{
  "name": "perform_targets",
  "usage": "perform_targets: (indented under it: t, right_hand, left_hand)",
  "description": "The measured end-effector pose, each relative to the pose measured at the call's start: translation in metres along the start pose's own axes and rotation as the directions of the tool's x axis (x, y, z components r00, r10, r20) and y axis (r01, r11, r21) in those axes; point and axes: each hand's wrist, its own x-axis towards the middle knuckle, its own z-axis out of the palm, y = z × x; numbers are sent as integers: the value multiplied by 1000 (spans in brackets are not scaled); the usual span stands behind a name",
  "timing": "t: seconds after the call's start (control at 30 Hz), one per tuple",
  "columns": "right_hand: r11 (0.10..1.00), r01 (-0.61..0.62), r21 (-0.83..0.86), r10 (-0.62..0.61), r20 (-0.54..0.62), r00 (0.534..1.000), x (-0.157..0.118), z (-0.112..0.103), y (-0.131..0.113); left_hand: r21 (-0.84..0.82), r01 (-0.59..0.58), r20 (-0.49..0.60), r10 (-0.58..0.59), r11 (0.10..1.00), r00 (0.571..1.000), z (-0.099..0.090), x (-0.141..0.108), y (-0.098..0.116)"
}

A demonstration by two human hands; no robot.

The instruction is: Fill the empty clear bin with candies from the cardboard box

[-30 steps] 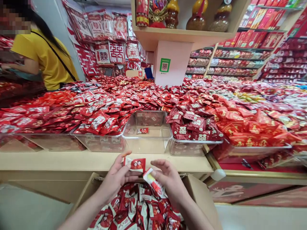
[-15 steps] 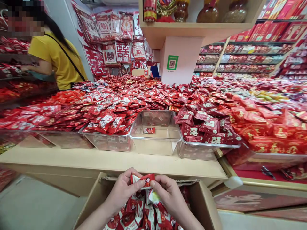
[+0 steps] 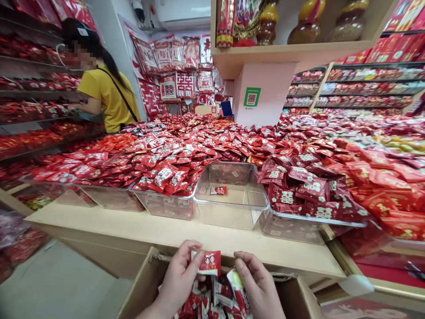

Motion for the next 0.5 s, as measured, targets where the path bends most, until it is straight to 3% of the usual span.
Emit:
perform_targets:
  t: [0.1, 0.2, 0.5]
  right_hand:
    - [995, 101, -12, -101, -110, 989, 5, 3, -1]
    - [985, 171, -27, -173, -136, 976, 8, 8, 1]
    - [980, 192, -52, -195, -68, 978, -2, 19, 10]
  left_hand:
    - [151, -26, 155, 3, 988, 988, 4, -6, -8]
    - [129, -47, 271, 11, 991, 962, 12, -11, -17]
    - [-12, 20, 208, -17, 1000, 978, 20, -8, -29]
